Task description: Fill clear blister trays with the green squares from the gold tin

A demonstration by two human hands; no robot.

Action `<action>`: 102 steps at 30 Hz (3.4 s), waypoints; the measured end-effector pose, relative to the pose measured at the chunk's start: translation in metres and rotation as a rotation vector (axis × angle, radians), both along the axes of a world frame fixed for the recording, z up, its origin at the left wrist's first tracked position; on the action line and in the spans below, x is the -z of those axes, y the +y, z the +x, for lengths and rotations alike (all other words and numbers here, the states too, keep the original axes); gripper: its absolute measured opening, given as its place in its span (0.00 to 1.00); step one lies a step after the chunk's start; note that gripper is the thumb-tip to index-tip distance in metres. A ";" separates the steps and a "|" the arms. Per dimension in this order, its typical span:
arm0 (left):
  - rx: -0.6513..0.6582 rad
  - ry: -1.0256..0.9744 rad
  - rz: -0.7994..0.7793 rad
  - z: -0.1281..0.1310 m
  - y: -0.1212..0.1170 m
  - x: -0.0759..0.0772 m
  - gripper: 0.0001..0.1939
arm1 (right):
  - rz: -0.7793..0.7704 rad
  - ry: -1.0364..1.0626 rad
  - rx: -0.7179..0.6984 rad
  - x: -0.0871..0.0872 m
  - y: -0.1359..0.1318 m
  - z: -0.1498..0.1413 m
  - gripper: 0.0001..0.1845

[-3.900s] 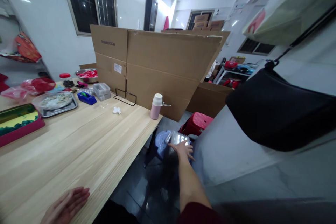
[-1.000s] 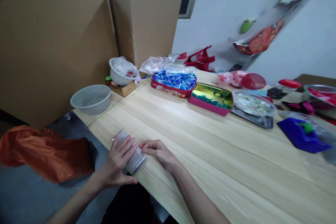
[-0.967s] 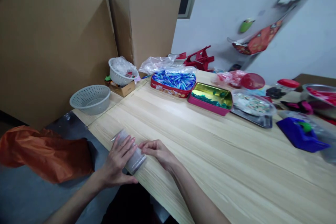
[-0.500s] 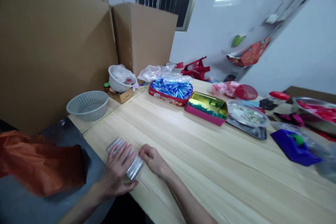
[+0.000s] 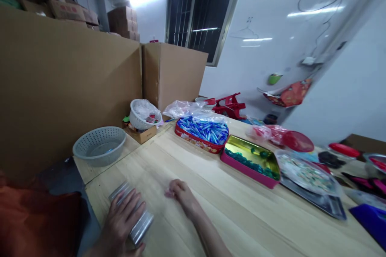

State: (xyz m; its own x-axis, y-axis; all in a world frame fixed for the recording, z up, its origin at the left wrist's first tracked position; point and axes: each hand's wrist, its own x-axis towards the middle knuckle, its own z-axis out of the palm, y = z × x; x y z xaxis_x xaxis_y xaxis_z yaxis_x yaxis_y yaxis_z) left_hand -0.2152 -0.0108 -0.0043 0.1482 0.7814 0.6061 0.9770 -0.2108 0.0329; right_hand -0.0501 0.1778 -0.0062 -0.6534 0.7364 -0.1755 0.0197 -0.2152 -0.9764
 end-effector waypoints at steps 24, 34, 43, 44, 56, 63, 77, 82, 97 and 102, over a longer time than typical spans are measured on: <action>0.044 0.096 -0.068 -0.034 -0.005 -0.027 0.39 | -0.149 0.102 -0.420 -0.036 -0.057 -0.053 0.16; 0.065 0.059 -0.121 -0.044 -0.013 -0.024 0.40 | -0.305 0.209 -0.379 -0.033 -0.064 -0.067 0.13; 0.008 0.008 0.025 -0.041 -0.006 -0.017 0.36 | -0.065 -0.008 -0.062 0.000 0.004 -0.076 0.13; 0.001 0.004 0.062 -0.041 -0.004 -0.013 0.36 | -0.029 -0.056 -0.029 0.002 0.022 -0.077 0.13; 0.012 0.054 0.014 -0.040 -0.005 -0.019 0.36 | 0.126 -0.089 -0.164 -0.018 0.010 -0.061 0.15; 0.059 0.069 -0.038 -0.044 -0.013 -0.022 0.38 | -0.263 0.172 -0.388 -0.036 -0.068 -0.069 0.13; -0.002 0.051 -0.038 -0.063 -0.036 -0.027 0.38 | -0.042 -0.017 -0.114 0.001 -0.021 -0.098 0.15; -0.008 0.018 0.027 -0.063 -0.034 -0.018 0.38 | 0.457 -0.335 0.171 0.025 0.042 -0.090 0.16; -0.047 0.201 0.214 -0.082 -0.017 0.015 0.23 | 0.947 -0.888 -0.010 0.018 0.074 -0.098 0.23; -0.026 0.125 0.180 -0.065 -0.020 0.007 0.20 | 0.933 -0.906 0.010 0.017 0.085 -0.073 0.26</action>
